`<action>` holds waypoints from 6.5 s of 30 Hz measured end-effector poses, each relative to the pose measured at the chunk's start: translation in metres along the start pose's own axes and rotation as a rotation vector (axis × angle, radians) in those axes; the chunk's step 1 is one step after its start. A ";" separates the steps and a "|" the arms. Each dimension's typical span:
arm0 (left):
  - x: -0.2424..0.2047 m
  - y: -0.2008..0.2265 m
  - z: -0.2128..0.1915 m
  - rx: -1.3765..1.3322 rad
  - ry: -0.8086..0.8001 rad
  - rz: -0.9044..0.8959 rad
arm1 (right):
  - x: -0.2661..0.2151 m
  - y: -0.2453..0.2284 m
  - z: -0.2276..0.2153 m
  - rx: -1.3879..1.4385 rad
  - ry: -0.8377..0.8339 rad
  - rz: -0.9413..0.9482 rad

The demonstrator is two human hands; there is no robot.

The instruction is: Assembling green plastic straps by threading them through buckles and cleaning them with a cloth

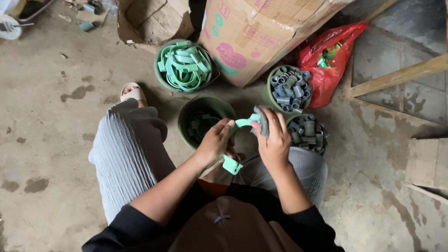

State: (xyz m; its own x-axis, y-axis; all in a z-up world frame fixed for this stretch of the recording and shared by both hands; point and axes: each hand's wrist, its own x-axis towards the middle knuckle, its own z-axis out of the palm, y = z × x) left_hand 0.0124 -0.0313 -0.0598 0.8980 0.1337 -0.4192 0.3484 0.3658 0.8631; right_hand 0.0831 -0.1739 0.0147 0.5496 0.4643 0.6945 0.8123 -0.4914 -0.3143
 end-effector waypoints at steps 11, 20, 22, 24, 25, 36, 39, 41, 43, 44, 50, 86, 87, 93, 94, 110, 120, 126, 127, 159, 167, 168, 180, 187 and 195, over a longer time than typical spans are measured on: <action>-0.002 -0.026 0.015 -0.602 -0.012 -0.502 | -0.015 0.030 0.037 -0.107 0.276 0.205; 0.002 0.005 0.012 -0.473 0.031 -0.267 | -0.012 0.010 0.016 0.906 0.106 0.965; -0.003 -0.001 0.013 -0.481 0.026 -0.229 | -0.028 0.005 0.020 0.542 -0.018 0.531; 0.002 -0.001 0.008 -0.282 0.051 -0.141 | -0.029 0.009 0.036 0.058 -0.132 0.028; 0.021 -0.016 -0.001 -0.281 0.052 -0.136 | -0.026 0.013 0.037 0.060 -0.129 0.024; -0.032 0.045 0.001 -0.268 0.027 -0.011 | -0.021 0.040 0.059 -0.449 0.154 -0.387; 0.017 -0.010 -0.008 -0.260 0.004 0.035 | -0.028 0.035 0.062 -0.457 0.133 -0.452; -0.007 0.018 0.002 -0.308 -0.005 0.004 | -0.016 0.036 0.049 -0.467 0.180 -0.430; -0.026 0.040 0.010 -0.361 -0.009 -0.027 | -0.004 0.031 0.038 -0.471 0.223 -0.414; -0.034 0.047 0.013 -0.398 -0.010 -0.046 | 0.002 0.025 0.034 -0.464 0.229 -0.381; -0.031 0.061 0.014 -0.229 -0.001 -0.143 | -0.001 -0.002 0.052 -0.491 0.316 -0.390; 0.009 0.032 -0.023 -0.575 0.154 0.212 | -0.029 -0.068 -0.010 1.252 -0.447 0.595; 0.020 0.021 -0.030 -0.616 0.225 0.187 | -0.030 -0.065 -0.011 1.284 -0.444 0.621; 0.057 -0.054 -0.109 -0.168 0.826 0.152 | -0.047 0.003 0.010 1.086 -0.528 0.429; 0.047 -0.051 -0.110 -0.163 0.831 0.155 | -0.062 0.025 0.031 1.094 -0.526 0.427; 0.281 -0.050 -0.235 0.659 1.050 0.204 | -0.178 0.155 0.189 0.699 -0.411 1.402; 0.365 -0.087 -0.278 0.867 0.783 0.378 | -0.153 0.136 0.201 0.716 -0.514 1.346; 0.318 -0.089 -0.260 0.715 0.935 0.423 | -0.218 0.167 0.233 0.762 -0.470 1.286; 0.317 -0.095 -0.262 0.715 0.931 0.419 | -0.210 0.162 0.228 0.759 -0.470 1.292; -0.009 0.061 -0.013 -0.075 -0.128 0.057 | -0.032 0.025 0.021 1.081 0.022 0.989; 0.017 0.030 -0.012 -0.048 -0.059 0.365 | -0.024 0.007 0.006 0.788 -0.008 0.988; 0.016 0.035 -0.013 0.035 -0.054 0.416 | -0.021 0.004 0.005 0.667 -0.025 0.978; -0.023 0.074 -0.023 0.421 0.059 0.540 | -0.039 0.033 0.041 1.323 -0.142 1.111; 0.005 0.035 -0.016 0.312 -0.022 0.274 | -0.044 0.024 0.052 1.405 -0.010 1.248; 0.123 -0.052 -0.076 0.693 0.099 0.067 | -0.087 0.123 0.077 1.239 -0.319 1.650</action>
State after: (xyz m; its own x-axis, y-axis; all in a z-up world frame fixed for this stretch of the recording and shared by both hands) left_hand 0.0838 0.0358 -0.1779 0.9064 0.2303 -0.3542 0.4137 -0.3134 0.8548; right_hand 0.1500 -0.2183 -0.1342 0.6281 0.3578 -0.6909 -0.7598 0.0909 -0.6437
